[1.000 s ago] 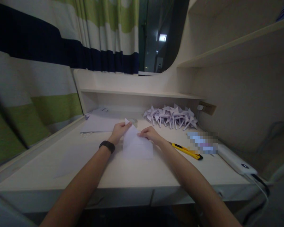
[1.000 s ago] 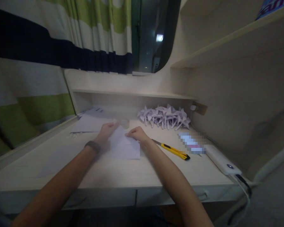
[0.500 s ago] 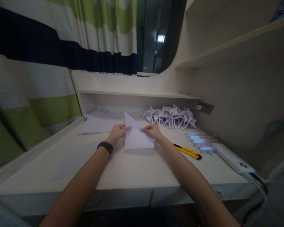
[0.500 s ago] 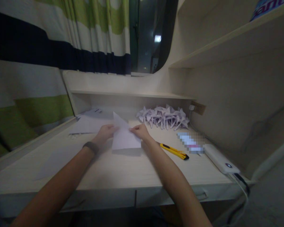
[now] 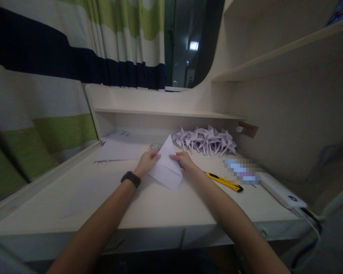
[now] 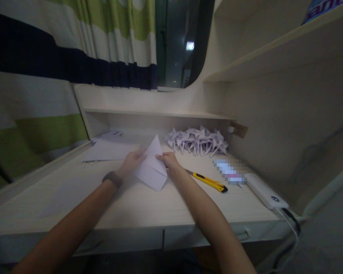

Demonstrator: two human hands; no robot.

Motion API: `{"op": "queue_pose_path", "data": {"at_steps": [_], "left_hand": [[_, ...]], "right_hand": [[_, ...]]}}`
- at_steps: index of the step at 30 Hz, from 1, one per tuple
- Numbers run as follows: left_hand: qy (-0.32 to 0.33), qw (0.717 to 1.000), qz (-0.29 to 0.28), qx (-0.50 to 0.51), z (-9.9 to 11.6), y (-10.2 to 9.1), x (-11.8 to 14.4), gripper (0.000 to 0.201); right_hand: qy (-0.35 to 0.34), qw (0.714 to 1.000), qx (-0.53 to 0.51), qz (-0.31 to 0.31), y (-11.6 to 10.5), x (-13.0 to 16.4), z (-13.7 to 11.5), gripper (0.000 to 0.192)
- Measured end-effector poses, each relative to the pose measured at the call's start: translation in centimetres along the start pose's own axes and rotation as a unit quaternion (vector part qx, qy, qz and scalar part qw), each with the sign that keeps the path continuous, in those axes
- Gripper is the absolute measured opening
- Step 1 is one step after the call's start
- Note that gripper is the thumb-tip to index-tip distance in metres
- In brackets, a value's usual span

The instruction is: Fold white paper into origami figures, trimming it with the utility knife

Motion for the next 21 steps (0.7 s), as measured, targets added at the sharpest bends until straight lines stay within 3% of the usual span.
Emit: {"op": "queue_pose_path", "data": {"at_steps": [3, 7, 14, 21], "left_hand": [[0.031, 0.997, 0.025, -0.069, 0.42, -0.26, -0.13, 0.036], [0.042, 0.993, 0.020, -0.109, 0.74, -0.15, -0.13, 0.033], [0.049, 0.992, 0.041, -0.110, 0.97, -0.39, 0.14, 0.037], [0.061, 0.990, 0.027, -0.127, 1.07, -0.23, 0.16, 0.035]], "right_hand": [[0.007, 1.000, -0.017, 0.004, 0.07, -0.13, 0.24, 0.013], [0.010, 0.999, -0.029, 0.008, 0.02, -0.23, 0.32, 0.011], [0.008, 0.999, -0.032, 0.019, -0.14, -0.36, 0.29, 0.013], [0.007, 0.999, -0.022, 0.022, -0.19, -0.29, 0.37, 0.017]]}}
Point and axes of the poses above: each hand's wrist, its own x-axis away from the middle knuckle, its own y-axis out of the palm, z = x × y, the point moved 8 cm from there along -x, towards the middle knuckle, and after that the axes turned 7 degrees about x, right-handed, at the moved point
